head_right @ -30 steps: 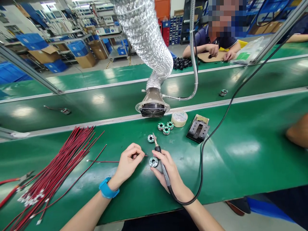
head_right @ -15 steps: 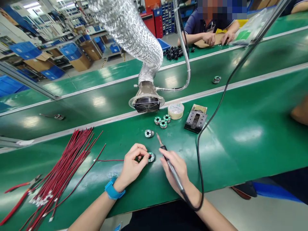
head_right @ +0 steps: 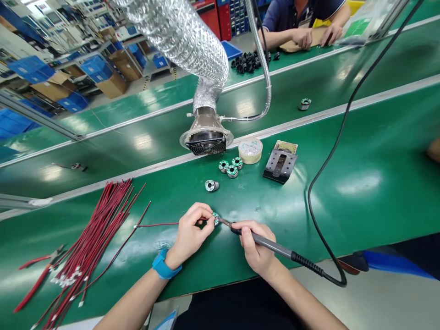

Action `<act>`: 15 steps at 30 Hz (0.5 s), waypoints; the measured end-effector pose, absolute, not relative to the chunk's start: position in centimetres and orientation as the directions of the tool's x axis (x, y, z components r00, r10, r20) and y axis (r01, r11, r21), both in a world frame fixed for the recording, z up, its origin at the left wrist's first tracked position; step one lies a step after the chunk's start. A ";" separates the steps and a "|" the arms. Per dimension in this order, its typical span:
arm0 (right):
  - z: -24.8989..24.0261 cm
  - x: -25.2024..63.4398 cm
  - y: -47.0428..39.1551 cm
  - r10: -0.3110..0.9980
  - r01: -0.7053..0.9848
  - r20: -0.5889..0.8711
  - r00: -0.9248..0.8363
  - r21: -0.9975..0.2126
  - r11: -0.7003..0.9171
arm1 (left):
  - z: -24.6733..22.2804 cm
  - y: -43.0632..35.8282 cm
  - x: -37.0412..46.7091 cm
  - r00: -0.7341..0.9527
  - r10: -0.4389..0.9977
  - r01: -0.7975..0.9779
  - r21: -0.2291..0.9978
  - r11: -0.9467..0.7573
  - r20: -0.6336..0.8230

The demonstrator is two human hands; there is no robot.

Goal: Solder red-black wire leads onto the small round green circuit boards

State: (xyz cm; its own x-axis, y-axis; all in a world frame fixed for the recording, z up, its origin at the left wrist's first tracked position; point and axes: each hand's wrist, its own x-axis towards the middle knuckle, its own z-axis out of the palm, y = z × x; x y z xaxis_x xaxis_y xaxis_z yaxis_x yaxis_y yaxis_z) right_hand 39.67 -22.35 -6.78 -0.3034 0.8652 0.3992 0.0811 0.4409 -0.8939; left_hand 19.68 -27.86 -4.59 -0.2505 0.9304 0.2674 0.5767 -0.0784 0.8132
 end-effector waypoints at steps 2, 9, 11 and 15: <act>-6.7 39.6 -22.3 0.850 0.068 0.425 -0.311 -0.882 0.466 | -4.7 -27.8 19.6 -0.251 0.930 0.581 0.810 -0.077 0.268; -7.0 39.7 -22.5 0.858 0.055 0.418 -0.297 -0.890 0.453 | -5.2 -27.9 19.5 -0.246 0.933 0.584 0.808 -0.075 0.264; -7.1 39.8 -22.6 0.861 0.052 0.416 -0.292 -0.892 0.448 | -5.2 -27.9 19.5 -0.241 0.932 0.591 0.803 -0.080 0.271; -7.0 39.8 -22.7 0.879 0.034 0.394 -0.271 -0.908 0.417 | -5.1 -28.0 19.5 -0.234 0.930 0.601 0.794 -0.091 0.284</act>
